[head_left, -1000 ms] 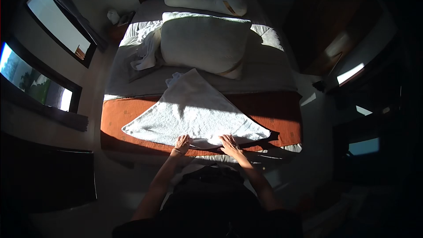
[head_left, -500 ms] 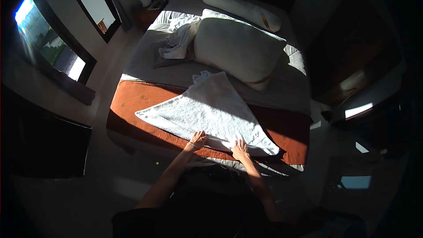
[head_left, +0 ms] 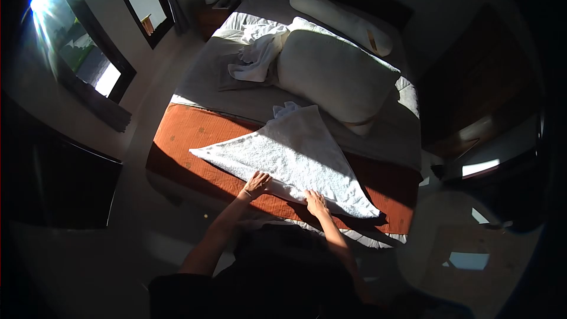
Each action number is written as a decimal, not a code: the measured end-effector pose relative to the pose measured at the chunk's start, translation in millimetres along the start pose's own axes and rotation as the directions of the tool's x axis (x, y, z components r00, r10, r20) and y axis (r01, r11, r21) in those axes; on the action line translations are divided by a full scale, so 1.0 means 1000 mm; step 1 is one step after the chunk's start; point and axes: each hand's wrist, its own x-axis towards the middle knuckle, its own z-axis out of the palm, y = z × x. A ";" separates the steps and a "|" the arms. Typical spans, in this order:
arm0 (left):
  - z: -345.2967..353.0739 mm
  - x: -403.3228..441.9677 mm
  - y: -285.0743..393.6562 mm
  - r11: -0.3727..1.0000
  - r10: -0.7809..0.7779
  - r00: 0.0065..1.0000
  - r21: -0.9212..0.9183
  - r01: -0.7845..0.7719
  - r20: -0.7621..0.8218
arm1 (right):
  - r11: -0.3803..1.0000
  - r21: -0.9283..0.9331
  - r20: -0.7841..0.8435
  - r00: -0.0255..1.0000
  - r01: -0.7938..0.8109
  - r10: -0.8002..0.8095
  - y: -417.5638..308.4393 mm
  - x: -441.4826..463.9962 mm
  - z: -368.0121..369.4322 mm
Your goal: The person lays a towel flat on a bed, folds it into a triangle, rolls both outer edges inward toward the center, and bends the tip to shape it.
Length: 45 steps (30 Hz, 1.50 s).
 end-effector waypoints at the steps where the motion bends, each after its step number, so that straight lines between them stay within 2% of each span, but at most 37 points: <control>1: -0.011 -0.008 -0.017 0.996 -0.001 1.000 0.087 -0.001 0.026 | 1.000 0.010 0.025 1.000 -0.010 0.010 0.004 0.003 0.001; 3: 0.016 -0.023 -0.068 0.955 -0.071 0.997 0.288 0.066 0.006 | 0.999 0.023 0.054 0.998 -0.023 0.021 -0.001 0.003 -0.008; 7: -0.005 -0.043 -0.139 0.942 -0.293 0.939 0.221 0.251 0.182 | 0.998 0.046 0.111 0.993 -0.048 0.042 -0.006 0.001 -0.017; 9: -0.021 -0.059 -0.165 0.930 -0.294 0.939 0.281 0.238 0.177 | 0.999 0.041 0.077 0.997 -0.035 0.031 -0.002 0.002 -0.010; 11: -0.061 -0.056 -0.178 0.872 -0.476 0.775 0.337 0.355 0.416 | 0.998 0.050 0.076 0.997 -0.029 0.025 0.000 0.002 -0.009; 13: -0.035 -0.087 -0.218 0.814 -0.504 0.859 0.382 0.438 0.090 | 0.998 0.063 0.098 0.995 -0.029 0.023 -0.003 0.002 -0.016; 15: -0.041 -0.099 -0.240 0.749 -0.557 0.830 0.430 0.504 -0.003 | 0.997 0.066 0.120 0.992 -0.037 0.029 -0.003 0.005 -0.018; 17: -0.057 -0.092 -0.242 0.596 -0.701 0.713 0.545 0.590 -0.004 | 0.997 0.063 0.144 0.989 -0.052 0.043 -0.001 0.008 -0.018; 19: -0.068 -0.080 -0.217 0.639 -0.641 0.741 0.394 0.660 -0.202 | 0.997 0.072 0.164 0.986 -0.027 0.015 0.005 0.017 -0.015; 20: -0.073 -0.067 -0.200 0.759 -0.558 0.801 0.255 0.599 -0.218 | 0.997 0.076 0.175 0.985 -0.016 0.003 0.010 0.022 -0.011; 21: -0.071 -0.055 -0.184 0.855 -0.470 0.848 0.113 0.506 -0.246 | 0.994 0.105 0.190 0.982 -0.014 -0.006 0.011 0.024 -0.015; 23: -0.088 -0.026 -0.121 0.973 -0.225 0.959 -0.096 0.211 -0.170 | 0.986 0.164 0.221 0.975 -0.013 -0.024 0.010 0.028 -0.025; 25: -0.090 0.000 -0.053 0.967 0.016 0.996 -0.250 -0.039 -0.092 | 0.987 0.158 0.290 0.954 0.028 -0.073 0.024 0.042 -0.015; 27: -0.047 0.012 -0.015 0.911 0.238 0.970 -0.332 -0.243 -0.058 | 0.982 0.186 0.311 0.950 -0.024 -0.035 0.020 0.042 -0.024; 29: -0.034 0.025 0.019 0.951 0.283 0.959 -0.121 -0.285 -0.038 | 0.972 0.191 0.426 0.903 -0.137 0.044 0.008 0.041 -0.043; 30: -0.001 0.035 0.015 0.958 0.226 0.973 -0.170 -0.229 -0.040 | 0.972 0.186 0.382 0.922 -0.140 0.060 0.008 0.037 -0.038; 31: -0.006 0.043 0.014 0.936 0.217 0.972 -0.262 -0.234 -0.092 | 0.977 0.168 0.346 0.936 -0.129 0.064 0.012 0.039 -0.031; 32: -0.012 0.050 0.011 0.921 0.204 0.979 -0.341 -0.190 0.005 | 0.973 0.184 0.202 0.974 -0.142 0.104 0.013 0.032 -0.019; 33: -0.019 0.059 0.006 0.902 0.196 0.975 -0.410 -0.137 0.104 | 0.998 -0.054 -0.145 0.989 0.013 -0.020 0.019 0.022 0.010; 35: -0.023 0.078 -0.003 0.850 0.206 0.955 -0.522 -0.068 0.212 | 0.999 -0.021 -0.129 0.991 0.031 -0.034 -0.006 0.012 -0.040; 36: -0.012 0.084 -0.008 0.857 0.208 0.953 -0.510 -0.069 0.221 | 0.998 -0.018 -0.201 0.977 0.067 -0.070 -0.016 0.007 -0.054; 38: -0.022 0.098 -0.009 0.868 0.218 0.940 -0.492 -0.064 0.263 | 0.983 -0.156 -0.211 0.969 0.099 -0.131 0.001 0.016 -0.024; 39: -0.029 0.103 -0.008 0.850 0.195 0.907 -0.525 0.033 0.373 | 0.968 -0.224 -0.211 0.964 0.111 -0.159 0.005 0.014 -0.016; 40: -0.022 0.107 -0.011 0.853 0.181 0.885 -0.516 0.075 0.428 | 0.990 -0.087 -0.337 0.933 0.106 -0.130 -0.007 0.001 -0.021; 41: -0.015 0.109 -0.013 0.857 0.167 0.861 -0.503 0.114 0.481 | 0.981 -0.164 -0.328 0.932 0.105 -0.154 -0.005 0.002 -0.018; 45: -0.021 0.098 -0.002 0.937 0.174 0.950 -0.341 -0.079 0.258 | 0.898 -0.434 -0.284 0.934 0.075 -0.215 0.024 0.031 0.029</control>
